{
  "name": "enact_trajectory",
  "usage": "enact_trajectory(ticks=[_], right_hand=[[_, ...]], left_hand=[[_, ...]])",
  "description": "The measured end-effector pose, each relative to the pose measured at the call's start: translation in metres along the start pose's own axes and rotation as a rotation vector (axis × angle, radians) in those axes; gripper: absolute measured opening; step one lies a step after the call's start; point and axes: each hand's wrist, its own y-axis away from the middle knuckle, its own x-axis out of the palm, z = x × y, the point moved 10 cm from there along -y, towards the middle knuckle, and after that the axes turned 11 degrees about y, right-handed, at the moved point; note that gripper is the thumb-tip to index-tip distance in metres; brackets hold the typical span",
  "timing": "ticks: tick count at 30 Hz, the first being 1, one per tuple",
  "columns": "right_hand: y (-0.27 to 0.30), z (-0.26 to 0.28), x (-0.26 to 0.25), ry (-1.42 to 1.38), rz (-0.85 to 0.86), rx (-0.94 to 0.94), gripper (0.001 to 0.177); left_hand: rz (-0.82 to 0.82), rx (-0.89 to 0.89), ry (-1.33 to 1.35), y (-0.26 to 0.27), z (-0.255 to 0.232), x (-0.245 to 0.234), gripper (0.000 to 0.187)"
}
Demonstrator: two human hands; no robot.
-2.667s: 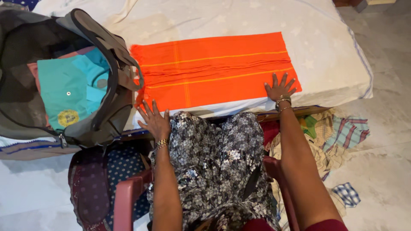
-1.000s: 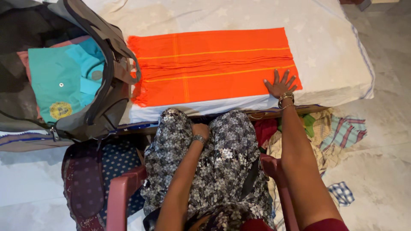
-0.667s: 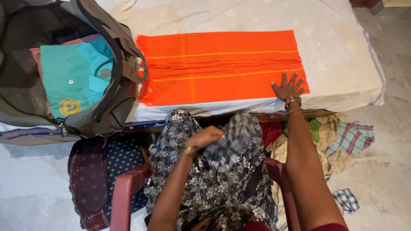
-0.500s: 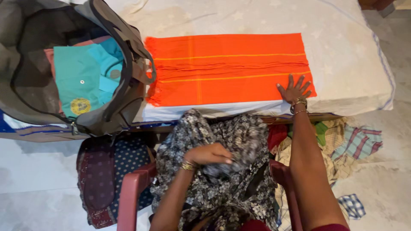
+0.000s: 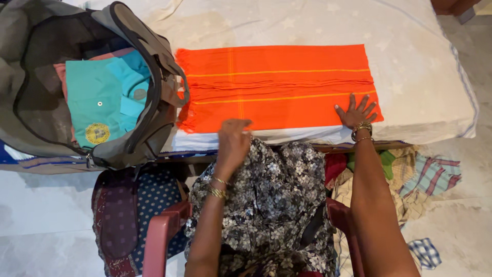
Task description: The person folds an orange cloth by hand on a bed.
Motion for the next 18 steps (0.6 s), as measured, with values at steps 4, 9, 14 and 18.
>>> enact_trajectory(ticks=[4, 9, 14, 18], right_hand=[[0.002, 0.004, -0.002, 0.004, -0.022, -0.001, 0.106], [0.002, 0.005, -0.003, 0.005, -0.024, -0.005, 0.105], [0.002, 0.005, -0.002, 0.029, -0.028, -0.014, 0.105], [0.004, 0.004, -0.004, 0.014, -0.038, -0.003, 0.106]], left_hand=[[-0.011, -0.163, -0.172, 0.004, 0.066, -0.026, 0.028], [-0.067, -0.27, -0.271, 0.033, 0.098, -0.031, 0.028], [-0.052, -0.27, -0.315, 0.046, 0.107, -0.038, 0.029], [-0.056, -0.282, -0.339, 0.044, 0.107, -0.046, 0.031]])
